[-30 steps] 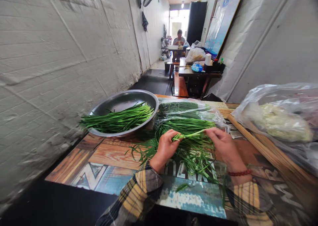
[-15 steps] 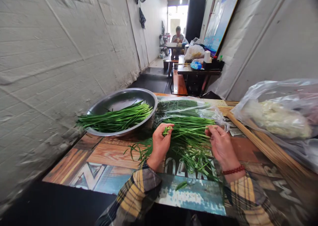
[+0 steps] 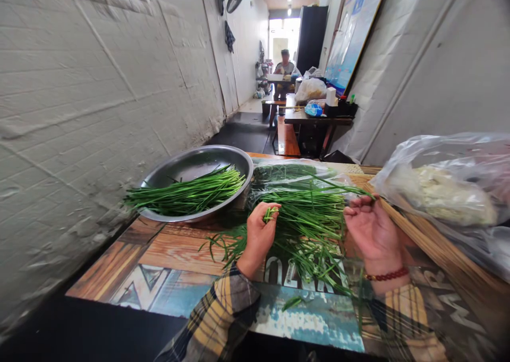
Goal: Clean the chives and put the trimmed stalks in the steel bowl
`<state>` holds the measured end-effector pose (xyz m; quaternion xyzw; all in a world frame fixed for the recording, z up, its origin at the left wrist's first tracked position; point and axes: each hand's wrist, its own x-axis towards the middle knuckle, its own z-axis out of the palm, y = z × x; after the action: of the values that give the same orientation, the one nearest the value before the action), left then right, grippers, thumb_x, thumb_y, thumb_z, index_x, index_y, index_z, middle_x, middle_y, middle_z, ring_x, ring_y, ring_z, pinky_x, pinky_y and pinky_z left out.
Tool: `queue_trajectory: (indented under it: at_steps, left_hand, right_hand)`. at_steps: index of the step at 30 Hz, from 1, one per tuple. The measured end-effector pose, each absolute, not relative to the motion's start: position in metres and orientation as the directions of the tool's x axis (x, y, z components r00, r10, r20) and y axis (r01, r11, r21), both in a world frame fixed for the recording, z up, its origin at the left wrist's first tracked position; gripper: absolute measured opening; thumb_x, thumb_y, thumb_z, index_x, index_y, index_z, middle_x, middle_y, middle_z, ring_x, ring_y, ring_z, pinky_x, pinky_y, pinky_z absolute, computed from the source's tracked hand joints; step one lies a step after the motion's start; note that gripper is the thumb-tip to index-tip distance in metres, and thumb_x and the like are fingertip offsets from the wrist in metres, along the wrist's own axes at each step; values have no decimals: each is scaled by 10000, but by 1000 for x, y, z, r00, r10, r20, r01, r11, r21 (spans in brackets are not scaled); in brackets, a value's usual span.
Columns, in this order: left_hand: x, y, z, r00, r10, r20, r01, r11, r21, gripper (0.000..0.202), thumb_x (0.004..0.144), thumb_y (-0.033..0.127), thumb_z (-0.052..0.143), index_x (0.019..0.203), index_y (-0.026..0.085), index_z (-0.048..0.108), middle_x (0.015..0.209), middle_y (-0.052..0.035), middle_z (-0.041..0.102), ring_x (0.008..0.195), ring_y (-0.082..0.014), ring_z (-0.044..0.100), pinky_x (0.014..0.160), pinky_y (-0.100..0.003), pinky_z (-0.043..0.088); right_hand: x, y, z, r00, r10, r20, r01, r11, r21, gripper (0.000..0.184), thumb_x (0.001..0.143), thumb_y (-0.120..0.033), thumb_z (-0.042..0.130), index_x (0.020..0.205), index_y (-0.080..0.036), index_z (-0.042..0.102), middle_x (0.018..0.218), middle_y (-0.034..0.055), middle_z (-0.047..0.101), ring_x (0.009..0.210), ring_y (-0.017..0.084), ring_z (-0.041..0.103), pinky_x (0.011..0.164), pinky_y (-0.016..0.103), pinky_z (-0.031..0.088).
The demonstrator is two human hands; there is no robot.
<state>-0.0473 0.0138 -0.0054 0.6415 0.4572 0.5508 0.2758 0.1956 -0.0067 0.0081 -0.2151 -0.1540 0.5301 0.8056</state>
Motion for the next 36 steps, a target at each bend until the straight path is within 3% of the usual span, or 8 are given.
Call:
queue_trajectory:
  at_steps: [8, 13, 18, 24, 27, 30, 33, 36]
  left_hand:
    - [-46, 13, -5, 34, 893, 449, 314, -436, 843, 208, 895, 284, 525, 878, 172, 700, 811, -42, 682, 746, -141, 609, 674, -248, 467]
    - [-45, 13, -6, 9, 894, 448, 314, -428, 847, 226, 894, 299, 520, 875, 172, 705, 852, -56, 693, 734, -141, 602, 667, -254, 467]
    - [-45, 13, -5, 9, 897, 442, 288, -426, 858, 238, 894, 307, 519, 873, 169, 711, 861, -68, 695, 731, -148, 613, 651, -259, 470]
    - [-46, 12, -3, -15, 874, 486, 309, -458, 834, 248, 919, 332, 498, 866, 173, 681, 802, -42, 669, 759, -150, 617, 678, -253, 476]
    - [-46, 8, -2, 16, 816, 578, 379, -540, 752, 226, 935, 275, 479, 876, 172, 671, 816, -40, 654, 784, -146, 607, 724, -259, 472]
    - [-44, 2, -1, 147, 745, 651, 490, -626, 606, 228, 940, 207, 462, 1049, 186, 661, 883, -54, 630, 811, -145, 589, 736, -262, 463]
    - [-42, -3, -2, 298, 710, 638, 579, -666, 471, 300, 931, 204, 486, 1201, 213, 614, 885, -55, 605, 795, -150, 570, 698, -258, 459]
    - [-39, -3, -4, 398, 721, 567, 633, -664, 399, 269, 900, 233, 551, 1153, 232, 644, 863, -43, 585, 777, -152, 555, 658, -250, 447]
  right_hand:
    - [215, -14, 19, 433, 898, 80, -841, 434, -322, 144, 724, -139, 729, 809, -205, 635, 765, -59, 658, 740, 102, 609, 609, 268, 452]
    - [195, -9, 10, 356, 934, 2, -782, 299, -546, 185, 655, -171, 796, 769, -200, 653, 710, -49, 656, 682, 84, 598, 580, 215, 458]
    - [167, -4, -9, 289, 956, -43, -593, 143, -792, 198, 644, -210, 812, 797, -221, 687, 774, -15, 702, 717, 105, 631, 598, 210, 477]
    - [164, -2, -19, 292, 954, -66, -559, 115, -821, 228, 626, -252, 833, 784, -218, 673, 788, -7, 717, 703, 98, 628, 590, 189, 473]
    - [165, -2, -19, 325, 945, -38, -540, 152, -828, 221, 636, -271, 826, 781, -221, 667, 799, -10, 706, 724, 105, 621, 607, 201, 473]
    - [161, -4, -19, 302, 952, 43, -385, 163, -908, 214, 648, -298, 820, 787, -226, 674, 771, -18, 673, 712, 120, 592, 621, 231, 463]
    - [153, -8, -21, 206, 970, 127, -126, 155, -980, 199, 667, -325, 809, 789, -224, 689, 771, -14, 660, 732, 136, 572, 686, 262, 454]
    - [148, -14, -21, 94, 985, 145, 27, 143, -989, 212, 718, -390, 765, 820, -216, 702, 801, 8, 671, 756, 158, 574, 712, 292, 445]
